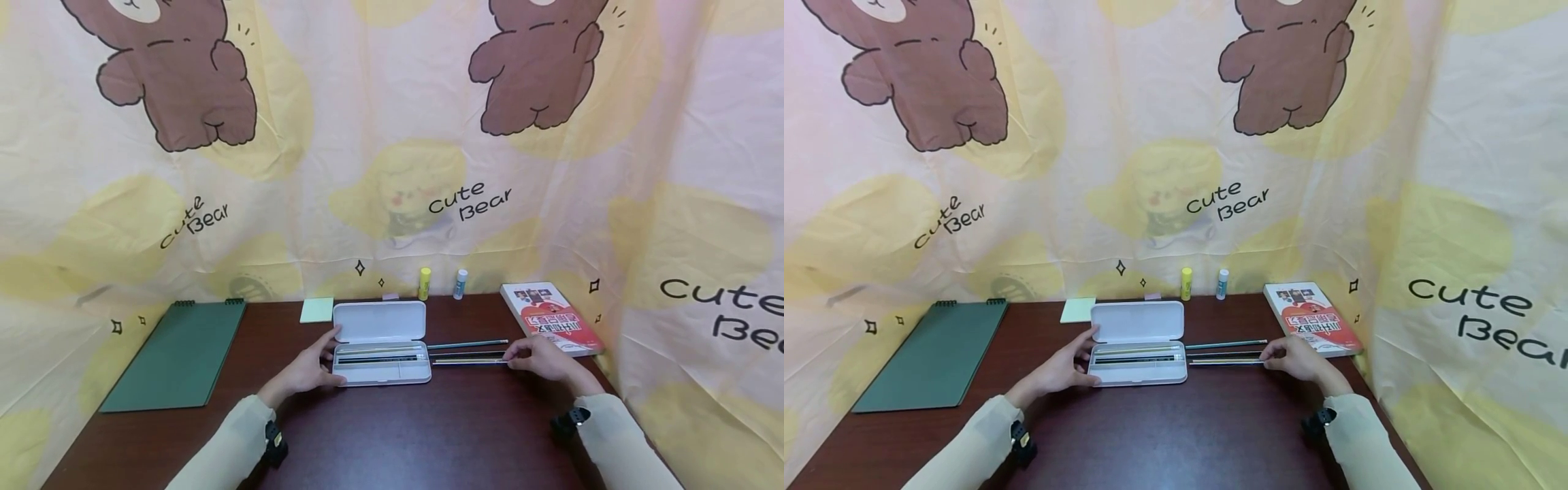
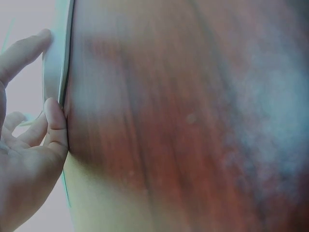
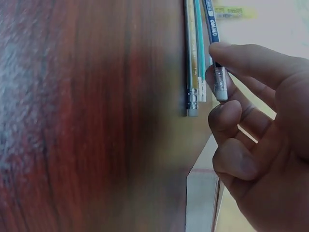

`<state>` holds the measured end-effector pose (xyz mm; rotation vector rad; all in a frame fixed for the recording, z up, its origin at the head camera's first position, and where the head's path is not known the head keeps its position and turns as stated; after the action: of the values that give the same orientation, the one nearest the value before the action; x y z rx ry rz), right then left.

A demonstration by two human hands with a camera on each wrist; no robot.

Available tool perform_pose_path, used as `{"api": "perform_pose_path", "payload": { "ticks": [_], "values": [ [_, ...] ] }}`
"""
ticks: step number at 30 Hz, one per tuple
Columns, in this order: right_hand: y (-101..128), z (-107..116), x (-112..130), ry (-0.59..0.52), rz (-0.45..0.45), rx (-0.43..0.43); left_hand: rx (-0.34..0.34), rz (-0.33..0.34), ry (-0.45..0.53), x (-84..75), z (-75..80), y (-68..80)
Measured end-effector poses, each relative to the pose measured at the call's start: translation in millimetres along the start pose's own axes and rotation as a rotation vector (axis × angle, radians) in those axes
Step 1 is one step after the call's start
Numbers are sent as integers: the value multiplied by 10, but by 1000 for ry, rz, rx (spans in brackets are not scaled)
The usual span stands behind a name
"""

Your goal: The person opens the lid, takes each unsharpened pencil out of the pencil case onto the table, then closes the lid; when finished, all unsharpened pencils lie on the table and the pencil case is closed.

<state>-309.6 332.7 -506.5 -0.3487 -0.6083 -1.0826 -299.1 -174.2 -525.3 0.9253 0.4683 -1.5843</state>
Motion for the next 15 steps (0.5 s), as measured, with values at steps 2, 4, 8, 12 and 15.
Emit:
{"api": "perform_pose_path", "payload": {
  "ticks": [2, 4, 8, 12, 15],
  "values": [
    [0, -8, -13, 0, 5, 7, -1, -1, 0, 0, -1, 2],
    [-7, -18, -24, 16, 10, 5, -3, -2, -4, 1, -2, 3],
    [-31, -41, -47, 49, -13, -16, -7, -2, -10, 4, -7, 5],
    [-46, -61, -49, 69, -36, -31, -9, 0, -8, -1, -9, 11],
    [-53, -78, -54, 72, -54, -37, -12, 3, -9, -4, -9, 14]
  ]
}}
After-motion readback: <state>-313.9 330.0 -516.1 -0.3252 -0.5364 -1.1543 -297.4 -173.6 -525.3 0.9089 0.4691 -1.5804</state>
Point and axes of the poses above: each hand's wrist, its own y-axis away from the middle knuckle, its own z-axis out of the back of the hand, x = y × z, the point moved 3 cm from there along -y, towards the middle knuckle, and after that the axes turned 10 degrees about z, right-handed, at the moved point
